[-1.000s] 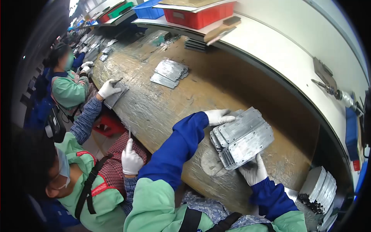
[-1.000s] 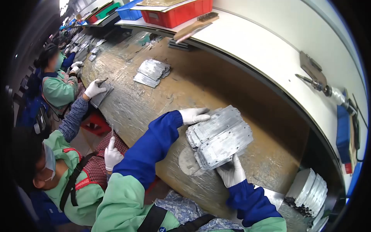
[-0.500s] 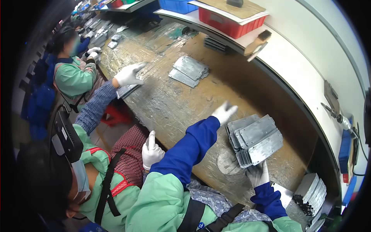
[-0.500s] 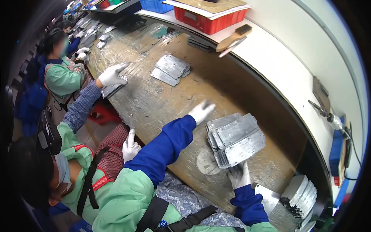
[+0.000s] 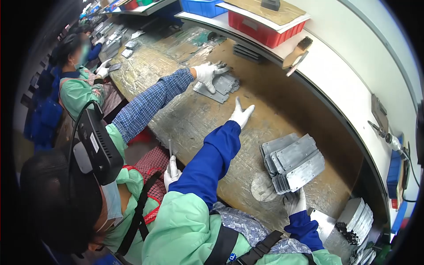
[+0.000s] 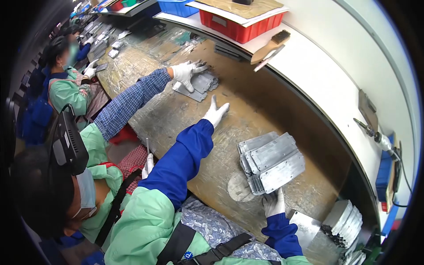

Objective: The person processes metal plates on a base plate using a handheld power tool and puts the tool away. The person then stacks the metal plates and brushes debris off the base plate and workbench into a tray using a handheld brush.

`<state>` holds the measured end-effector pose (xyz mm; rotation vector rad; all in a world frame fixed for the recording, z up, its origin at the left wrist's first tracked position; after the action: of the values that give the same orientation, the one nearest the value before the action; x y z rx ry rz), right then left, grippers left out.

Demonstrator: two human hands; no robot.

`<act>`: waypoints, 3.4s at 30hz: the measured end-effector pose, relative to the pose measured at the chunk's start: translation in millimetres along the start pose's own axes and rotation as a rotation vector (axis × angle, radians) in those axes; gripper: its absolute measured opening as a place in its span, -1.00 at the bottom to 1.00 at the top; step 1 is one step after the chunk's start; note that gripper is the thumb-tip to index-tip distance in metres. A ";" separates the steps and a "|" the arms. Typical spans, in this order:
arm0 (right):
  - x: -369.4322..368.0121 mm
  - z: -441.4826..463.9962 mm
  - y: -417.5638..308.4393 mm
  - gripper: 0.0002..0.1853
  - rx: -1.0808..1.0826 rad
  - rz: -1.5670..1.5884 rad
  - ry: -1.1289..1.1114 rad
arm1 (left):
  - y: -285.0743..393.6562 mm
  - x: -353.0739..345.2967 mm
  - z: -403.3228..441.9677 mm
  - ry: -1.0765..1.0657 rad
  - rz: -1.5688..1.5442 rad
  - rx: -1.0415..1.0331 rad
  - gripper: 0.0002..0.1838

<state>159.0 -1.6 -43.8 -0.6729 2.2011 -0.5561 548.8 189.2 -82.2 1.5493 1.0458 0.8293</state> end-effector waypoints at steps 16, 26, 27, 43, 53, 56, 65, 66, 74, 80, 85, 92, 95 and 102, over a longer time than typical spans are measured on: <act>-157.1 -91.0 -105.1 -0.74 0.132 -1.051 -0.523 | 1.2 -9.3 11.1 0.023 0.107 -0.003 -0.06; -301.4 108.6 -147.1 -0.64 0.506 -1.311 -0.498 | 59.0 -11.6 49.4 0.193 0.983 -0.268 -0.34; -306.9 146.7 -141.6 -0.61 0.606 -1.372 -0.472 | 50.5 -11.4 56.6 0.202 1.063 -0.352 -0.33; -332.6 576.2 -269.3 -0.32 0.659 -1.526 0.402 | 70.3 -7.0 71.9 0.099 1.029 -0.337 -0.34; -357.7 618.6 -271.1 -0.32 0.577 -1.684 0.308 | 51.8 -9.3 77.3 0.051 1.013 -0.398 -0.33; -359.5 619.5 -274.3 -0.32 0.591 -1.721 0.276 | 50.8 -12.8 77.7 0.045 0.998 -0.401 -0.33; -382.9 631.5 -273.2 -0.33 0.585 -1.820 0.082 | 47.3 -15.0 79.1 0.042 0.995 -0.405 -0.35; -386.3 630.2 -271.5 -0.33 0.584 -1.826 0.048 | 48.0 -14.4 79.3 0.052 0.991 -0.409 -0.36; -419.6 594.9 -230.3 -0.33 0.587 -1.763 -0.517 | 56.8 21.9 98.0 0.611 0.513 -0.346 -0.23; -442.8 523.5 -149.8 -0.31 0.551 -1.771 -0.768 | 42.4 72.8 108.7 0.923 0.434 -0.288 -0.18; -429.9 474.9 -114.2 -0.24 0.581 -1.971 -0.600 | 45.9 70.3 86.7 0.944 0.500 -0.294 -0.18; -405.6 404.1 -81.1 -0.27 0.454 -1.976 -0.553 | 40.7 67.8 25.1 0.946 0.587 -0.176 -0.20; -395.5 377.0 -71.6 -0.23 0.351 -1.971 -0.609 | 41.0 55.4 -7.9 0.923 0.622 -0.099 -0.20; -368.5 307.6 -44.3 -0.14 0.218 -1.986 -0.564 | 22.5 53.5 -74.8 0.797 0.625 0.075 -0.20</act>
<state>619.4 137.7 -12.2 -2.3566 0.3078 -1.1992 506.2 264.8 -44.4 1.6620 1.1394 1.9672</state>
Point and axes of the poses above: each hand's wrist, its own z-axis towards the middle knuckle, its own x-axis out of the back of the hand, y = z × x, the point moved 2 cm from there along z, towards the middle knuckle, and after that the axes turned 8 degrees about -y, right-handed, at the moved point
